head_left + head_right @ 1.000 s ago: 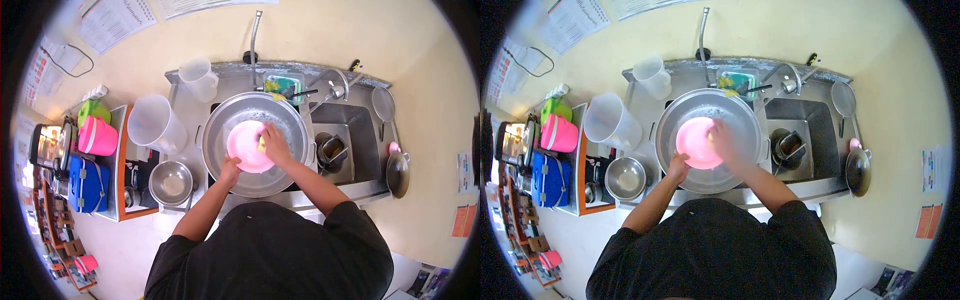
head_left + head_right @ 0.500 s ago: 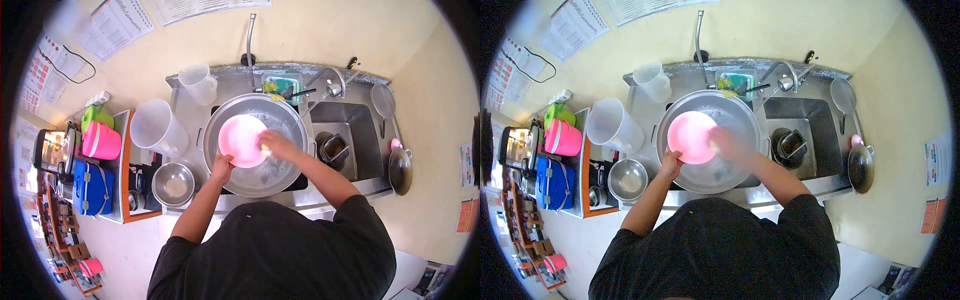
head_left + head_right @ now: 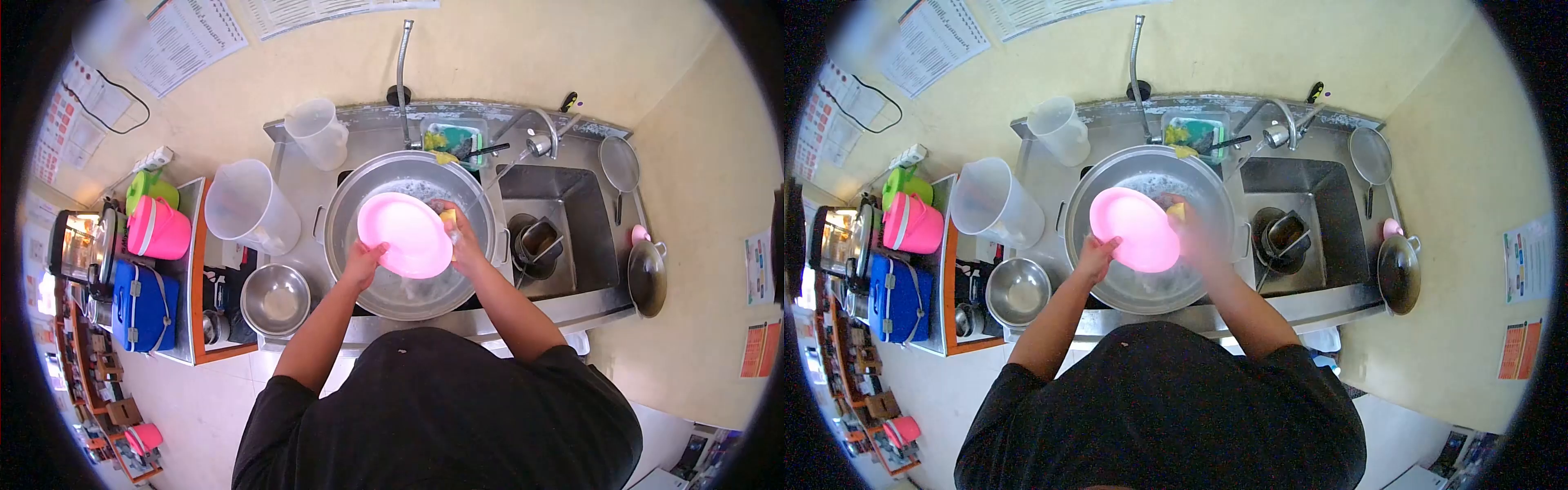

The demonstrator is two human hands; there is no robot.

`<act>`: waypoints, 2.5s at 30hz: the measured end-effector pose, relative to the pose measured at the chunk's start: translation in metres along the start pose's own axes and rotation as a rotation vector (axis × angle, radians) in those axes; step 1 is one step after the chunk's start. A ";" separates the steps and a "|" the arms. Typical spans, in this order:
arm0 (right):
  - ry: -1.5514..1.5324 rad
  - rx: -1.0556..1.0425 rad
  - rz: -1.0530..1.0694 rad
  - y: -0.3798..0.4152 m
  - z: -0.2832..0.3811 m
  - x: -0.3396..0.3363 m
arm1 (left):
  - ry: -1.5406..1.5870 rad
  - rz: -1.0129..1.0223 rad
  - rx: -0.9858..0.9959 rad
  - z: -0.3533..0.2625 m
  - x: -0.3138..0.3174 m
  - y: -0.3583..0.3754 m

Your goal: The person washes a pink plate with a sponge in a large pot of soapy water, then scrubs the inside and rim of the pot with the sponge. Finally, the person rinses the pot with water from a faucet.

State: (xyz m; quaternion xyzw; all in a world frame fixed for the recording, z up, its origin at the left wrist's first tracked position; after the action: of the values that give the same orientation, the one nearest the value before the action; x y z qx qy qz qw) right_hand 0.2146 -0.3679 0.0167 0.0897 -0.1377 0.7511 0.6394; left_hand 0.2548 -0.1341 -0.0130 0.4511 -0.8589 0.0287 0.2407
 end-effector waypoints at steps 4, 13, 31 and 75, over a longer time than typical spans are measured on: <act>0.173 -0.159 -0.021 -0.007 0.065 0.031 | 0.043 0.115 -0.124 0.004 0.006 -0.009; 0.942 -0.204 0.015 -0.033 0.130 0.049 | -0.273 -0.181 0.107 -0.024 -0.002 -0.023; 1.281 -0.494 0.297 -0.047 0.140 0.154 | 0.580 0.192 0.076 -0.081 0.102 0.025; -0.167 0.162 -0.576 -0.003 -0.022 0.006 | 0.277 0.226 0.088 -0.067 0.055 0.037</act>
State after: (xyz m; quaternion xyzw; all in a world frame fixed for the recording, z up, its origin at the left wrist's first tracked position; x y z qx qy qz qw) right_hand 0.2171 -0.3547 -0.0016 0.2371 -0.0986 0.5373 0.8033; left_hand 0.2254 -0.1362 0.0765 0.3536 -0.8607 0.1548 0.3320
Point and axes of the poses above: each hand's wrist, its own y-axis away from the middle knuckle, its own x-axis out of the palm, z = x × y, the point moved 6 cm from there along -y, towards the middle knuckle, and after that the axes turned 15 degrees about z, right-handed, at the moved point
